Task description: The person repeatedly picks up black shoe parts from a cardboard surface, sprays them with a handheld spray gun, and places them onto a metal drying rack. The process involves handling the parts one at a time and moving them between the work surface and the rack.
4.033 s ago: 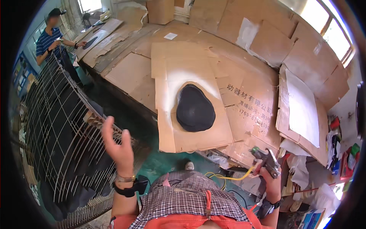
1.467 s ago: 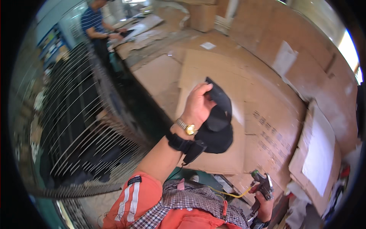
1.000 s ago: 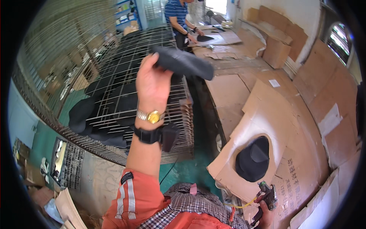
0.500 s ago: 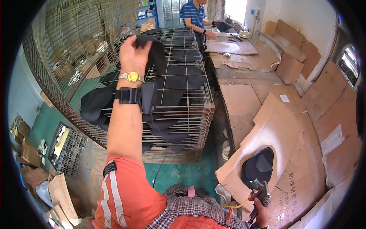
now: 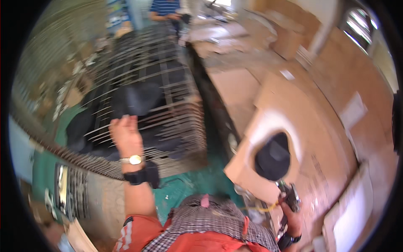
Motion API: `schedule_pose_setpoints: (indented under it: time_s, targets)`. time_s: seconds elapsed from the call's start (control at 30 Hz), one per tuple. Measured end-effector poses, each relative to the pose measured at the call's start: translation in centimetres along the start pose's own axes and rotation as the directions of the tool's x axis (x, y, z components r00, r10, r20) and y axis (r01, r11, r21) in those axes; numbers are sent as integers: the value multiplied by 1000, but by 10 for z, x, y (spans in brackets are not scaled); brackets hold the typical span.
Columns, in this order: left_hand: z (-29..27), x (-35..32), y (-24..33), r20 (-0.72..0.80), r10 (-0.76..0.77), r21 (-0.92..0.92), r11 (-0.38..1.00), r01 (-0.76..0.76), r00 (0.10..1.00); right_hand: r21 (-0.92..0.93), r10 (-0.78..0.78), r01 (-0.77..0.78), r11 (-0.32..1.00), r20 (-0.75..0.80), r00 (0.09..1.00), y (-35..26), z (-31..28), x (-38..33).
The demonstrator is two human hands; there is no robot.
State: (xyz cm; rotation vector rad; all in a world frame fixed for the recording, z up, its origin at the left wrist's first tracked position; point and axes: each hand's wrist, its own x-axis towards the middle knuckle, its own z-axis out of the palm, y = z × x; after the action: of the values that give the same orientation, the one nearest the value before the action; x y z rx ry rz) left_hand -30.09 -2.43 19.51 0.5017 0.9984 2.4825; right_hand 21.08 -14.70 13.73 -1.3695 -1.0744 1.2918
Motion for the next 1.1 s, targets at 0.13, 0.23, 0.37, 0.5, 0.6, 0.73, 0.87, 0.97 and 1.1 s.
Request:
schedule_pose_setpoints:
  time_s: [0.13,0.23,0.37,0.5,0.6,0.73,0.87,0.97,1.1]
  targets:
    - [-30,-3,13,124,162,455,867,-202,979,-27,-55,55,998,-15,998,-16,-28,-24]
    - [-35,11,7,-78,463,579,742,-338,883,14,-44,49,999,-233,971,-19,-46,-62]
    - [9,-20,-13,129,733,607,473,-638,667,28,18,-10,1000,-285,958,-22,-45,-94]
    - [67,-74,-46,359,611,331,623,-708,706,54,80,-67,996,-291,953,-18,-34,-107]
    - [90,-136,-93,608,119,273,897,-347,785,53,57,-42,998,-321,945,-17,-30,-115]
    - [81,-207,-195,796,-391,516,838,-177,462,10,-10,14,1000,-306,952,-17,-27,-117]
    - [56,-244,-254,723,-527,615,785,-71,447,-23,-22,14,1000,-427,904,-15,-32,-127]
    - [44,-240,-268,684,-570,668,740,-77,456,94,61,-25,995,-402,914,-19,-26,-129]
    - [40,-216,-271,637,-594,695,719,-32,491,79,28,6,997,-415,909,-20,-27,-129]
